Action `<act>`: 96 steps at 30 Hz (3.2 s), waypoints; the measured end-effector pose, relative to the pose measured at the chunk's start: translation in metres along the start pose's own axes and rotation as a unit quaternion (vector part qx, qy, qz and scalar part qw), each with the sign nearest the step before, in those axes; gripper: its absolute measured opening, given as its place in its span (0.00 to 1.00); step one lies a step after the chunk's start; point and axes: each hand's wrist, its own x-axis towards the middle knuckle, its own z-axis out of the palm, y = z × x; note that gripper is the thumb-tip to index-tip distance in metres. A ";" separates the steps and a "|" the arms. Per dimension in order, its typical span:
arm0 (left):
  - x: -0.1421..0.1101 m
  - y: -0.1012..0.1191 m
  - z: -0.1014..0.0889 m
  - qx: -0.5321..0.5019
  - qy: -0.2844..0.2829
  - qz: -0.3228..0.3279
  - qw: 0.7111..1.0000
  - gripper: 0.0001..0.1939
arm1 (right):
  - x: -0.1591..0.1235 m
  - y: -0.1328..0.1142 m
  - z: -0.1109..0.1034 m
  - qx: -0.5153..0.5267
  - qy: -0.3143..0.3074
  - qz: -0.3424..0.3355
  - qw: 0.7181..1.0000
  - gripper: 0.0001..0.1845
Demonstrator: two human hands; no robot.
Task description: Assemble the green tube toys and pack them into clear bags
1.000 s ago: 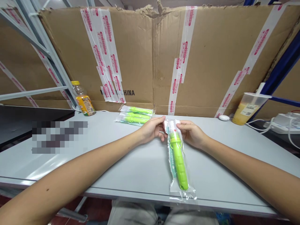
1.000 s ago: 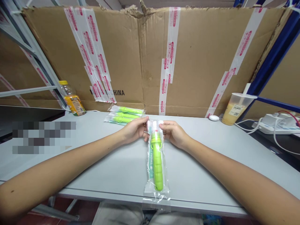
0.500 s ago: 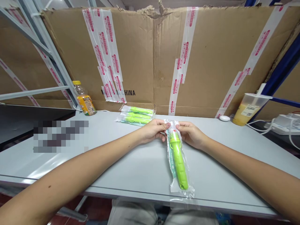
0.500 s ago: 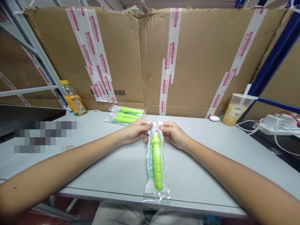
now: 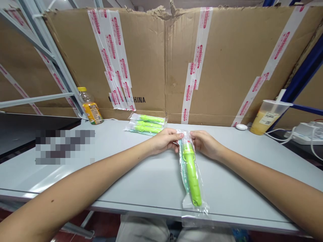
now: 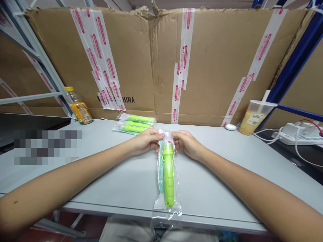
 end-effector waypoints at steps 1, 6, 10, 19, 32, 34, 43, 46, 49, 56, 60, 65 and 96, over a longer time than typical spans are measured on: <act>0.000 0.001 0.001 0.002 0.003 -0.001 1.000 0.20 | 0.000 0.000 0.001 -0.001 -0.002 0.004 1.000 0.19; -0.002 0.003 0.005 0.002 0.015 -0.010 1.000 0.20 | -0.003 -0.001 0.005 0.005 -0.028 0.002 1.000 0.17; -0.003 0.003 0.004 -0.015 0.024 -0.013 1.000 0.20 | -0.003 0.000 0.003 0.018 -0.017 -0.004 1.000 0.16; -0.005 0.004 0.003 -0.060 0.009 -0.014 0.998 0.17 | -0.001 -0.001 0.001 0.038 -0.016 -0.011 0.999 0.14; -0.001 -0.001 -0.007 -0.065 0.010 -0.003 0.998 0.17 | 0.000 -0.004 -0.012 0.074 -0.074 0.017 0.994 0.10; -0.001 -0.001 -0.009 -0.062 0.019 -0.003 0.998 0.18 | 0.001 -0.003 -0.015 0.074 -0.080 0.022 0.994 0.13; -0.001 0.000 -0.009 -0.054 0.017 -0.003 0.998 0.18 | 0.001 0.001 -0.009 0.025 -0.084 0.006 0.996 0.12; -0.001 0.000 -0.009 -0.049 0.021 -0.006 0.999 0.18 | 0.001 0.001 -0.009 0.026 -0.074 0.006 0.997 0.12; -0.001 0.000 -0.008 -0.049 0.022 -0.016 0.998 0.18 | 0.001 0.002 -0.009 0.026 -0.066 0.007 0.997 0.10; -0.001 0.000 -0.009 -0.047 0.036 -0.013 0.998 0.18 | -0.002 0.000 -0.012 0.033 -0.072 0.012 0.997 0.04; 0.003 0.000 -0.008 -0.043 0.095 0.021 0.994 0.17 | 0.002 0.004 -0.010 0.024 -0.049 0.021 0.998 0.06; 0.008 0.001 -0.006 -0.044 0.187 0.095 0.977 0.11 | 0.001 -0.001 -0.006 -0.023 -0.006 0.066 0.998 0.20; -0.024 0.060 -0.116 0.873 0.129 0.116 0.455 0.12 | 0.016 0.007 -0.068 -0.338 0.120 -0.041 0.933 0.24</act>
